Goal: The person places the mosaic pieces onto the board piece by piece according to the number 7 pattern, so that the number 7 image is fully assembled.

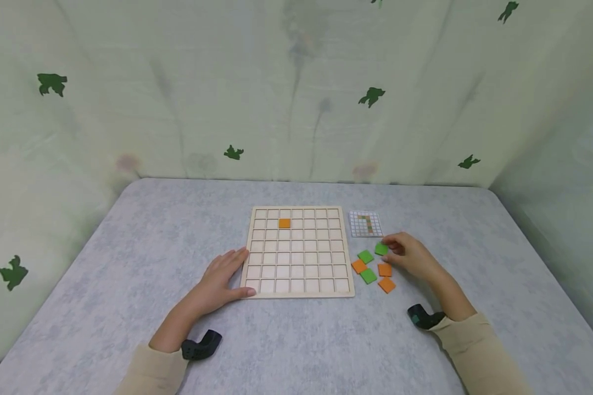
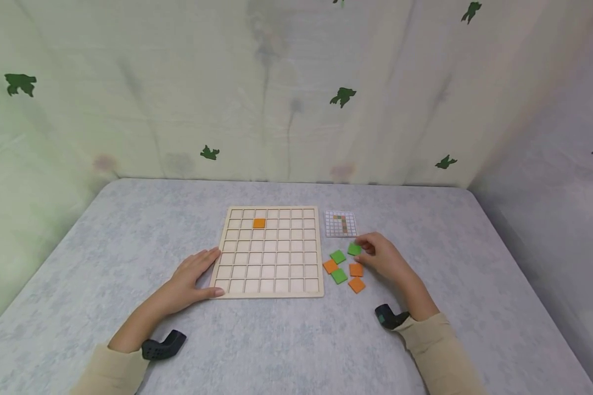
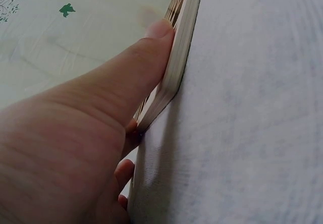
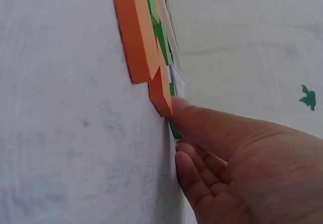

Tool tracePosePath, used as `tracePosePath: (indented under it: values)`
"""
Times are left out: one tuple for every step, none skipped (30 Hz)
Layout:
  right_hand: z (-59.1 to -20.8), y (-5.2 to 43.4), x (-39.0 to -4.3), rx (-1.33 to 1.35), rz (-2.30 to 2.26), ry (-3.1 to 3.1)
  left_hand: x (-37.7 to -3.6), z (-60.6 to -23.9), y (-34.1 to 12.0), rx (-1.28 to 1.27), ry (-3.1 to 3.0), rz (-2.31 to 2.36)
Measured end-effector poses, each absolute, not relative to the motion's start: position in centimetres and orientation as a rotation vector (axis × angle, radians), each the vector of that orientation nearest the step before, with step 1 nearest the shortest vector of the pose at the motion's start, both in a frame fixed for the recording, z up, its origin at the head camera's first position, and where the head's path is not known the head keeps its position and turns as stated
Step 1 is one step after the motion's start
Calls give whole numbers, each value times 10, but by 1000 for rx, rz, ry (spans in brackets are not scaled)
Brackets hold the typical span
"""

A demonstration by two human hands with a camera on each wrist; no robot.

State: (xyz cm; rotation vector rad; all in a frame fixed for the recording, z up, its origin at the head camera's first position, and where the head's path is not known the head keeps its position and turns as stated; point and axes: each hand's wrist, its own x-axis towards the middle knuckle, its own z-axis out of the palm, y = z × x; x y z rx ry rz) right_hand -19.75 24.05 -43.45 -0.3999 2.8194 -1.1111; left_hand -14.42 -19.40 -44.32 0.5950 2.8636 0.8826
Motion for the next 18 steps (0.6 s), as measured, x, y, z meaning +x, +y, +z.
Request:
tracePosePath:
  values:
    - [-435,241,-198,-399,-1104,2825,-144,-443,-194,594,2865,883]
    - [-434,240,-198,-396,-1090,2831,-144,-443,-194,592,2866,881]
    - [-433,240,-198,-384,-1079,2832,-144,-444,-194,589,2867,880]
    - [-432,239,-198,-368,-1069,2827,-144,-444,-194,588,2868,880]
    - [-430,238,-199,-347,-1059,2818,-144,-444,-194,587,2868,879]
    - [-428,237,-200,-337,-1050,2808,-144,-444,-194,587,2867,878]
    - [-425,236,-200,-330,-1048,2797,-144,-444,-194,586,2865,877]
    - [-422,234,-201,-331,-1048,2792,-144,-444,-194,587,2863,878]
    - [-418,232,-202,-337,-1055,2787,-144,-445,-194,588,2861,879]
    - [-414,229,-204,-351,-1069,2781,-144,-445,-194,589,2859,881]
    - [-411,226,-206,-379,-1085,2779,-144,-445,-194,591,2858,880]
    - [-406,221,-207,-415,-1105,2780,-145,-445,-194,593,2857,880]
    - [-402,217,-209,-448,-1132,2779,-145,-445,-194,595,2857,878]
    - [-398,211,-212,-487,-1153,2781,-145,-445,-194,596,2858,876]
    - [-394,206,-214,-517,-1178,2778,-145,-445,-195,597,2859,874]
    - [-390,199,-216,-544,-1200,2777,-145,-445,-195,599,2859,873]
    - [-386,193,-219,-565,-1222,2777,-145,-445,-195,602,2859,872]
    - [-383,185,-222,-585,-1245,2778,-145,-445,-195,605,2859,872]
